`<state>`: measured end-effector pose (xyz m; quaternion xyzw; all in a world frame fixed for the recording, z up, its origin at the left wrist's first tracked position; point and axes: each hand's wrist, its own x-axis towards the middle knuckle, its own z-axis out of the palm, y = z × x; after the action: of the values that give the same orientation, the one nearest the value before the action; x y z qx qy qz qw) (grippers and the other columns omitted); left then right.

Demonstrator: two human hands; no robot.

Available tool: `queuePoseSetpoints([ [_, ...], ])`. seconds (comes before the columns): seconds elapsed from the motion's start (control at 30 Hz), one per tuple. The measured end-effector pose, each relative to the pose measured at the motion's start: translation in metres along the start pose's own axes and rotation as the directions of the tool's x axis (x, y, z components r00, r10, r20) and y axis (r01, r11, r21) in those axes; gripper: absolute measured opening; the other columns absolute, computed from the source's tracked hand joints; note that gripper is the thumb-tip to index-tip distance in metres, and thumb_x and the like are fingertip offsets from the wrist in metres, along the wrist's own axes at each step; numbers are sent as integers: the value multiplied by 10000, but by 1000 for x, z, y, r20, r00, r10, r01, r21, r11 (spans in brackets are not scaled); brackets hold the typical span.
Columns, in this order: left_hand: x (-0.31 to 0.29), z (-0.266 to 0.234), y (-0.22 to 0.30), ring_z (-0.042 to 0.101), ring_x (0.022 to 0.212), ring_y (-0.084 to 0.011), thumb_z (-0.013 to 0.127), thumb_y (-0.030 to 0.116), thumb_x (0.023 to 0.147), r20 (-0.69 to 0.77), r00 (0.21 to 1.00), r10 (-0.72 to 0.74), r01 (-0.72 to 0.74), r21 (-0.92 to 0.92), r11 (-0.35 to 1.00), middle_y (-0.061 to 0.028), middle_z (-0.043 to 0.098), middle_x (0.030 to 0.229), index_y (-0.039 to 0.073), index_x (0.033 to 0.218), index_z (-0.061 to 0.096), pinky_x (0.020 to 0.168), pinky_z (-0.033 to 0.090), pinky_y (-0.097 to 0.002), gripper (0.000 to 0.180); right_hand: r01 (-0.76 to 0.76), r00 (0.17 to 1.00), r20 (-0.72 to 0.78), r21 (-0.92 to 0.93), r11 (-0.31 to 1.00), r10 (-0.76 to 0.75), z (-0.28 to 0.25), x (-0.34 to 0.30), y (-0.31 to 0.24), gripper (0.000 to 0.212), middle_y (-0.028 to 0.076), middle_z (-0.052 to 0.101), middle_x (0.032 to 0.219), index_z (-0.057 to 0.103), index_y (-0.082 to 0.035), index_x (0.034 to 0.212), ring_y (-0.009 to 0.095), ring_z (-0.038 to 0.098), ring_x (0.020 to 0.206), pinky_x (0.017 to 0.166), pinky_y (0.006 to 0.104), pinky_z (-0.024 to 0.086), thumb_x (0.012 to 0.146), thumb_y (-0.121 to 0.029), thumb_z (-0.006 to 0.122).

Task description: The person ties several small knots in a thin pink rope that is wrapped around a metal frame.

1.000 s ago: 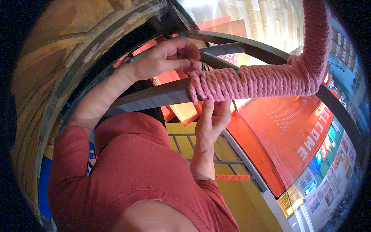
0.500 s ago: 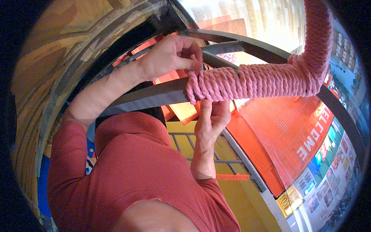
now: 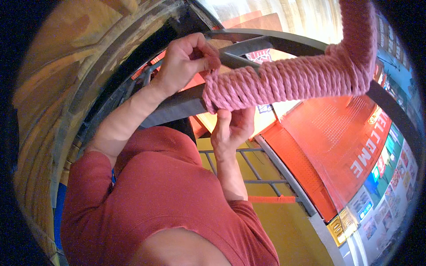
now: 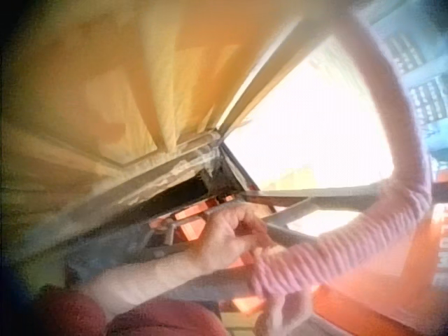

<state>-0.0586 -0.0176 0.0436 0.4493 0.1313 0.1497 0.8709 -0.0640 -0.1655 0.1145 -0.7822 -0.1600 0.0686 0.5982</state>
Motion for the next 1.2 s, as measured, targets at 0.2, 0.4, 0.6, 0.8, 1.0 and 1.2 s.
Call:
queuePoseSetpoints([
  [0.2,7,-7,2,628,686,-128,665,-7,823,4,997,75,-75,98,992,-85,639,793,1,829,542,621,511,-248,124,-472,879,337,506,722,338,-4,0,19,398,101,550,1211,451,35,1269,196,527,1129,992,319,396,905,-87,554],
  [0.4,4,-1,14,625,715,-113,652,-4,820,-51,997,-54,59,99,993,-74,655,776,10,815,560,637,500,-242,93,-395,908,361,577,715,210,9,6,24,571,118,507,1289,413,55,1300,205,483,1197,1041,343,345,848,-179,673],
  [0.6,1,0,2,614,698,-108,696,41,804,-70,994,-88,92,57,994,-64,657,763,11,818,591,629,492,-237,110,-378,925,199,413,828,323,21,0,8,379,52,569,1141,522,21,1203,127,538,1034,935,286,400,867,-116,634],
  [0.8,4,-6,-17,590,699,-112,757,108,769,-103,991,-90,98,75,992,-54,648,779,22,830,627,645,481,-247,168,-544,835,230,214,811,500,26,19,-31,268,34,617,963,585,1,1074,103,592,828,733,254,498,891,-186,641],
  [1.0,11,-8,-11,570,699,-112,769,129,761,-33,973,-227,227,13,974,-30,612,740,28,804,621,660,471,-254,184,-558,830,280,384,736,483,8,18,-28,326,82,611,1062,533,34,1159,131,599,915,766,276,503,929,-193,582],
  [1.2,0,-8,-10,559,622,-117,794,200,742,-135,944,-302,307,17,951,-60,645,736,-7,853,653,572,452,-258,274,-176,953,302,485,857,25,-9,21,33,557,194,495,1293,384,84,1293,269,499,1200,1065,399,344,912,-263,595],
])
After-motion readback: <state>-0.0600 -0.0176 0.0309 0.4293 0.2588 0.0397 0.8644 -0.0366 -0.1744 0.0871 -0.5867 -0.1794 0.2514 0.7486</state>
